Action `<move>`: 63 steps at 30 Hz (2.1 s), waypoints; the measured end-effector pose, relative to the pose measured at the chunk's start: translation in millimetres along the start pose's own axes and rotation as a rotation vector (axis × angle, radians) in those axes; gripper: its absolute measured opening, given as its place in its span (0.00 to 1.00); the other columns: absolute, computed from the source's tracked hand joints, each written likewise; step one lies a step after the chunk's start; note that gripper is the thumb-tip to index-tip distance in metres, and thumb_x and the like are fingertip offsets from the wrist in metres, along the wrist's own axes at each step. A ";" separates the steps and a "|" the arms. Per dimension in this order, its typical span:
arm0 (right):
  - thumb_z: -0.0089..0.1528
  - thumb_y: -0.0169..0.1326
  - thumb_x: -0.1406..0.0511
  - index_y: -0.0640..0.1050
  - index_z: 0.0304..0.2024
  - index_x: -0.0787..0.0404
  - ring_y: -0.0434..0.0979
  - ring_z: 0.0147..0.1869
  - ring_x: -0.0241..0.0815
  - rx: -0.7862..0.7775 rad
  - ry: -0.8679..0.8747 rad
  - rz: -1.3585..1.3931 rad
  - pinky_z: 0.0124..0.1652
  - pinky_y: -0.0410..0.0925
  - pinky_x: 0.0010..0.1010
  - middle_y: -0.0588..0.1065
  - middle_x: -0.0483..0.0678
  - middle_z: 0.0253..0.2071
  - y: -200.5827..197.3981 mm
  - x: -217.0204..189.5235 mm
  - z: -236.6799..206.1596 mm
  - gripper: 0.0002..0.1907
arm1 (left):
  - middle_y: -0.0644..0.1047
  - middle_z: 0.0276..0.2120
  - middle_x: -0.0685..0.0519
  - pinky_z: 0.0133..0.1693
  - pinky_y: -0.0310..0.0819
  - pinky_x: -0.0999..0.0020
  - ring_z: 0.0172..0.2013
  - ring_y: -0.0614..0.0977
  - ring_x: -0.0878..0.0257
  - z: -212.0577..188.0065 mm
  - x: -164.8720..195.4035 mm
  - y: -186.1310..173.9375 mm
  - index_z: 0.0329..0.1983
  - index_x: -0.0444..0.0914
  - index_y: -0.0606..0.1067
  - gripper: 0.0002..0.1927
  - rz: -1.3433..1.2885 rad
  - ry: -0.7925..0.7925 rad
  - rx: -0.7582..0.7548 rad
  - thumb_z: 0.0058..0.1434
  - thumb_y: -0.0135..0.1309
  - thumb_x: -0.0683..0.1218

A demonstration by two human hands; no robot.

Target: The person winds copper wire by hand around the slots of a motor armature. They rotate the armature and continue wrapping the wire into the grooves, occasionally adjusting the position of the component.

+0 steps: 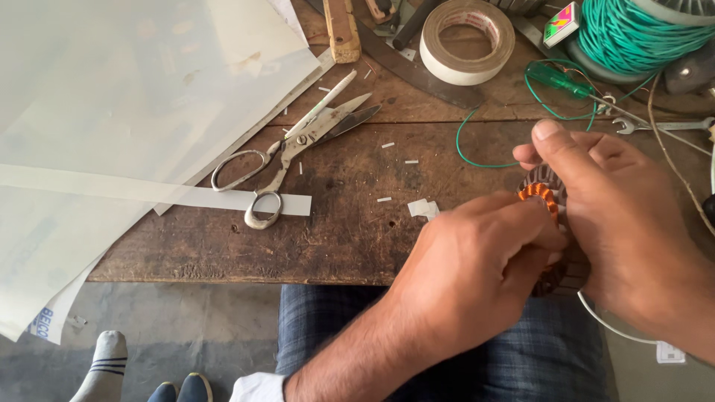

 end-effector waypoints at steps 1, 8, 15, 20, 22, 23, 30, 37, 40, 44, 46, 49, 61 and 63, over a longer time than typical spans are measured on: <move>0.67 0.57 0.56 0.68 0.46 0.58 0.76 0.37 0.30 0.006 0.021 0.009 0.32 0.72 0.28 0.78 0.45 0.47 0.0 -0.5 -0.1 0.16 | 0.78 0.38 0.51 0.47 0.80 0.64 0.44 0.84 0.55 3.3 -1.2 0.2 0.41 0.37 0.74 0.05 -0.009 -0.003 -0.001 0.65 0.57 0.37; 0.69 0.57 0.55 0.69 0.46 0.55 0.74 0.32 0.33 0.001 0.084 0.010 0.27 0.69 0.33 0.79 0.42 0.45 -1.7 -0.9 5.6 0.15 | 0.78 0.37 0.51 0.44 0.81 0.67 0.41 0.83 0.57 -4.0 -5.0 2.4 0.45 0.39 0.76 0.05 -0.067 -0.006 0.037 0.67 0.57 0.38; 0.69 0.54 0.51 0.76 0.50 0.53 0.73 0.31 0.36 0.074 0.194 -0.095 0.23 0.68 0.40 0.76 0.42 0.42 -2.5 1.0 5.0 0.16 | 0.78 0.37 0.52 0.41 0.81 0.67 0.39 0.83 0.57 -11.1 -0.8 16.8 0.45 0.40 0.77 0.04 0.029 -0.055 0.169 0.69 0.56 0.38; 0.69 0.55 0.52 0.75 0.48 0.54 0.72 0.32 0.31 0.060 0.124 -0.086 0.28 0.68 0.31 0.78 0.39 0.40 -0.1 -3.2 4.3 0.15 | 0.78 0.41 0.51 0.44 0.81 0.64 0.42 0.83 0.55 -10.0 -0.3 11.0 0.47 0.39 0.77 0.08 0.010 -0.057 0.114 0.66 0.58 0.38; 0.67 0.55 0.52 0.75 0.47 0.54 0.72 0.31 0.29 0.086 0.130 -0.116 0.28 0.68 0.29 0.77 0.38 0.38 -0.6 -3.3 4.3 0.15 | 0.78 0.40 0.51 0.45 0.82 0.65 0.41 0.84 0.56 -6.6 0.1 11.6 0.44 0.39 0.77 0.05 0.002 -0.063 0.108 0.67 0.57 0.38; 0.66 0.54 0.52 0.74 0.46 0.54 0.72 0.31 0.29 0.105 0.145 -0.136 0.28 0.68 0.29 0.77 0.38 0.37 -1.2 -3.3 4.0 0.15 | 0.78 0.39 0.51 0.44 0.82 0.65 0.40 0.84 0.57 -5.2 0.7 12.4 0.43 0.39 0.77 0.04 -0.003 -0.069 0.105 0.67 0.57 0.38; 0.70 0.57 0.49 0.78 0.44 0.56 0.68 0.28 0.33 0.066 0.142 -0.138 0.24 0.65 0.33 0.71 0.41 0.30 -0.5 -6.6 4.0 0.18 | 0.78 0.39 0.50 0.44 0.81 0.63 0.41 0.83 0.54 -2.4 10.0 5.9 0.44 0.39 0.77 0.06 0.032 -0.020 0.109 0.65 0.57 0.37; 0.69 0.56 0.51 0.77 0.45 0.57 0.71 0.32 0.35 0.086 0.145 -0.150 0.29 0.66 0.34 0.74 0.42 0.33 -4.6 -0.8 10.4 0.17 | 0.79 0.39 0.49 0.42 0.81 0.63 0.39 0.84 0.53 0.1 8.3 15.2 0.43 0.39 0.78 0.08 0.025 -0.149 0.145 0.61 0.57 0.37; 0.66 0.53 0.53 0.78 0.44 0.59 0.75 0.40 0.33 0.078 0.098 -0.206 0.40 0.68 0.31 0.79 0.42 0.39 6.8 -15.8 8.0 0.17 | 0.80 0.42 0.50 0.45 0.82 0.63 0.42 0.85 0.54 -0.1 10.1 12.9 0.43 0.40 0.78 0.08 0.047 -0.115 0.179 0.62 0.57 0.37; 0.66 0.50 0.54 0.79 0.44 0.59 0.81 0.49 0.35 -0.050 0.146 -0.069 0.50 0.70 0.31 0.82 0.46 0.44 16.3 -36.4 17.4 0.16 | 0.79 0.51 0.50 0.52 0.81 0.61 0.50 0.83 0.53 2.6 12.6 -2.3 0.51 0.41 0.79 0.12 0.173 0.047 0.197 0.66 0.57 0.36; 0.66 0.50 0.54 0.78 0.44 0.57 0.80 0.49 0.37 -0.077 0.225 0.075 0.51 0.70 0.33 0.81 0.45 0.44 3.9 -31.4 23.2 0.15 | 0.76 0.55 0.47 0.55 0.77 0.57 0.55 0.79 0.48 4.2 14.9 -10.0 0.51 0.42 0.80 0.16 0.349 0.153 0.180 0.61 0.60 0.36; 0.67 0.52 0.55 0.79 0.43 0.58 0.77 0.47 0.39 -0.035 0.307 0.134 0.50 0.70 0.35 0.80 0.43 0.42 -31.0 -0.3 27.8 0.14 | 0.71 0.62 0.44 0.62 0.73 0.53 0.63 0.74 0.43 9.1 16.2 -15.4 0.51 0.42 0.79 0.16 0.465 0.272 0.180 0.59 0.63 0.40; 0.66 0.54 0.61 0.79 0.43 0.61 0.77 0.40 0.39 -0.083 0.271 0.005 0.42 0.70 0.35 0.79 0.46 0.36 -30.6 19.8 9.5 0.10 | 0.75 0.62 0.46 0.65 0.74 0.57 0.64 0.77 0.47 -1.8 11.8 2.9 0.45 0.37 0.76 0.11 0.363 0.327 0.185 0.60 0.62 0.36; 0.68 0.55 0.63 0.77 0.47 0.60 0.78 0.43 0.41 -0.032 0.327 0.025 0.44 0.72 0.37 0.78 0.47 0.40 -26.2 15.0 1.7 0.08 | 0.74 0.62 0.45 0.65 0.75 0.56 0.65 0.77 0.46 -6.0 9.7 7.1 0.44 0.37 0.76 0.12 0.371 0.328 0.224 0.59 0.62 0.34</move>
Point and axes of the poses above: each hand's wrist, its own z-axis towards the middle knuckle, its own y-axis out of the palm, x = y × z, the point moved 4 cm from there along z, towards the middle knuckle
